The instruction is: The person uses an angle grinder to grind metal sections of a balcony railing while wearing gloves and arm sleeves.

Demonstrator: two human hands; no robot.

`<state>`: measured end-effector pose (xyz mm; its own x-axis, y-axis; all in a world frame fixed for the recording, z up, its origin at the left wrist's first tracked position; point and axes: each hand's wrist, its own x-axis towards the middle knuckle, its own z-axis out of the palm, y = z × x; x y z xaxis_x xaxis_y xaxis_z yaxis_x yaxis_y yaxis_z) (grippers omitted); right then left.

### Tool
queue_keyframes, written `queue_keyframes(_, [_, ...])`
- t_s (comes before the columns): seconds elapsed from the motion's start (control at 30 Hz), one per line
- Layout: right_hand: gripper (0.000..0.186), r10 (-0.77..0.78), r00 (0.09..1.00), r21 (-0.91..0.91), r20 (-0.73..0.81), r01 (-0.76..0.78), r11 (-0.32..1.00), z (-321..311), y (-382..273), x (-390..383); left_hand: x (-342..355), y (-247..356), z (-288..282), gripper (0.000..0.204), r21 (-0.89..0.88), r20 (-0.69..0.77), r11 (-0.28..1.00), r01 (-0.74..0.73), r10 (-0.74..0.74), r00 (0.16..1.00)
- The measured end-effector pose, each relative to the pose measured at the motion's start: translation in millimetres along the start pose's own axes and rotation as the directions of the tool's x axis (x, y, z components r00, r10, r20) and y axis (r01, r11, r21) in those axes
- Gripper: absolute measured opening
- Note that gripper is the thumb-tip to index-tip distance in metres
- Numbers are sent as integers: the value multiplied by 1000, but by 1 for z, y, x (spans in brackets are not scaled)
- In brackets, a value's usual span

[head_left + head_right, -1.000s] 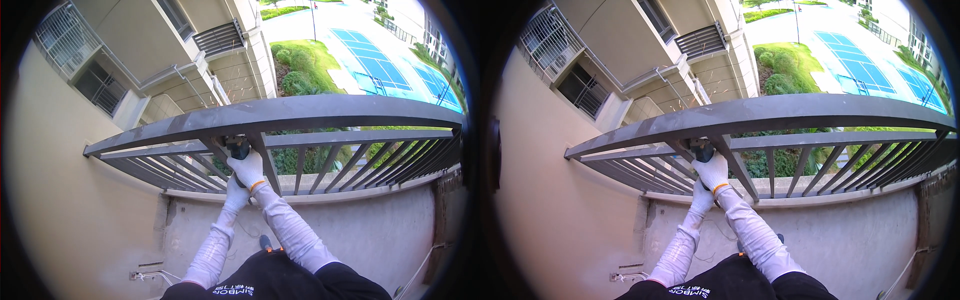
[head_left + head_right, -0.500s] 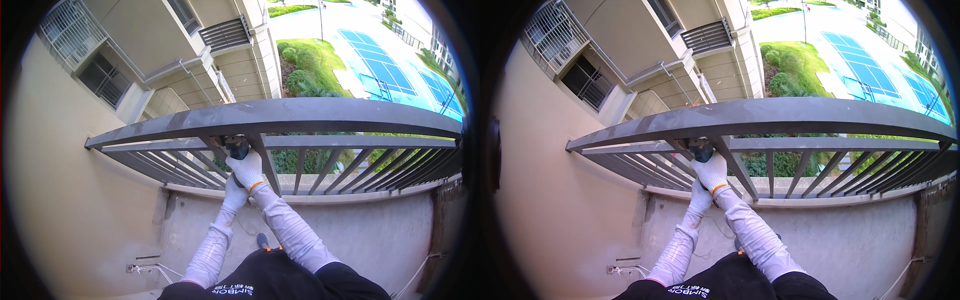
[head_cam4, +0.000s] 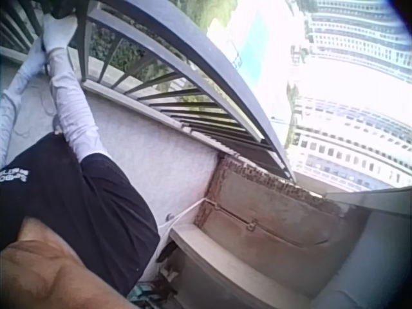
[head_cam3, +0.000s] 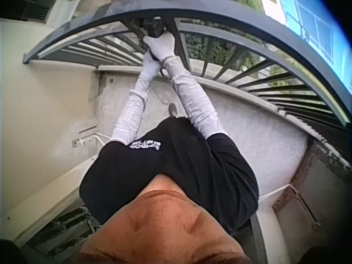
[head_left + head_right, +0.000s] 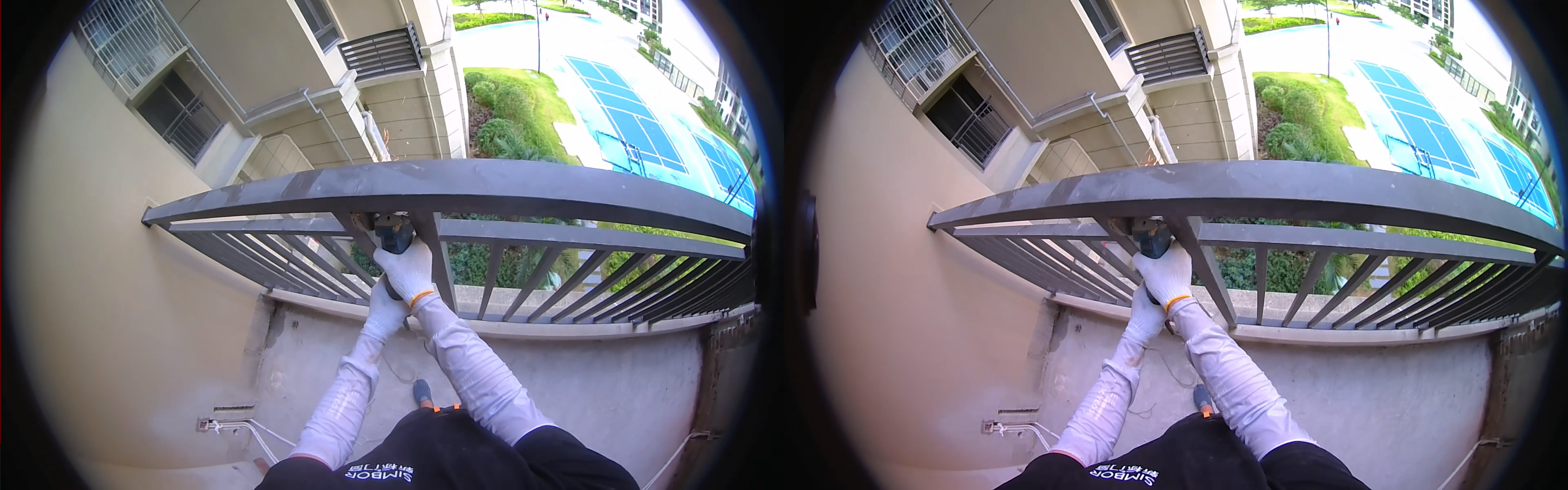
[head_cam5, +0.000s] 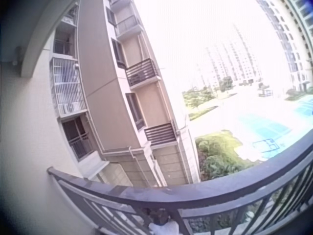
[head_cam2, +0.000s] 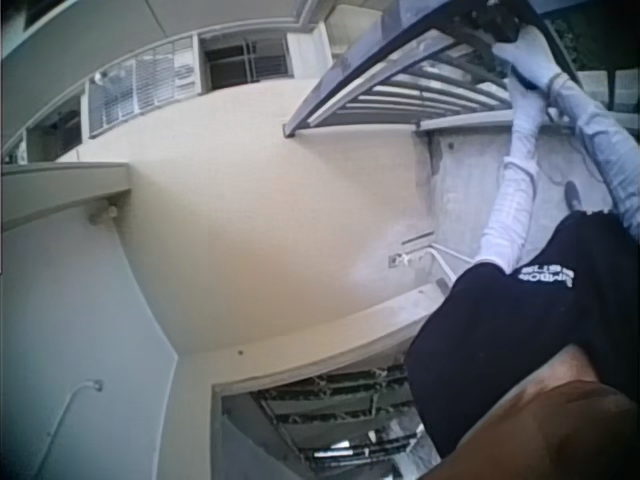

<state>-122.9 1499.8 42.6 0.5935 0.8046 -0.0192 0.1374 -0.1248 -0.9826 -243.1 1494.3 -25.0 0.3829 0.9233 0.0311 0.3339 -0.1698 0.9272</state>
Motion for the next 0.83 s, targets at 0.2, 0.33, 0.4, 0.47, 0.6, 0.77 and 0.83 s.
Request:
queue_keyframes(0.2, [58,-1,999,4,51,1,1000,-2,12,-11,-16,-8,5,75,-2,-10,1000,2,-2,1000])
queue_keyframes(0.33, [57,-52,994,156,99,36,987,-1,31,-54,-61,-44,6,77,60,-10,995,82,-81,997])
queue_keyframes(0.4, [61,-75,975,159,209,41,986,-13,43,-76,-99,-33,18,71,30,-75,998,58,-55,996])
queue_keyframes(0.47, [64,-25,929,134,370,-27,991,-24,46,-96,-125,-41,20,67,119,-73,991,62,-54,996])
queue_keyframes(0.6, [43,-280,876,255,392,189,948,-54,18,-105,-152,7,30,75,-32,-57,998,63,-64,996])
queue_keyframes(0.77, [42,-320,845,194,428,261,946,-111,-97,-80,-117,111,-22,92,-149,261,987,64,-23,965])
queue_keyframes(0.83, [41,-246,845,124,475,213,969,-126,-127,-76,-87,131,-68,81,57,359,972,-227,192,913])
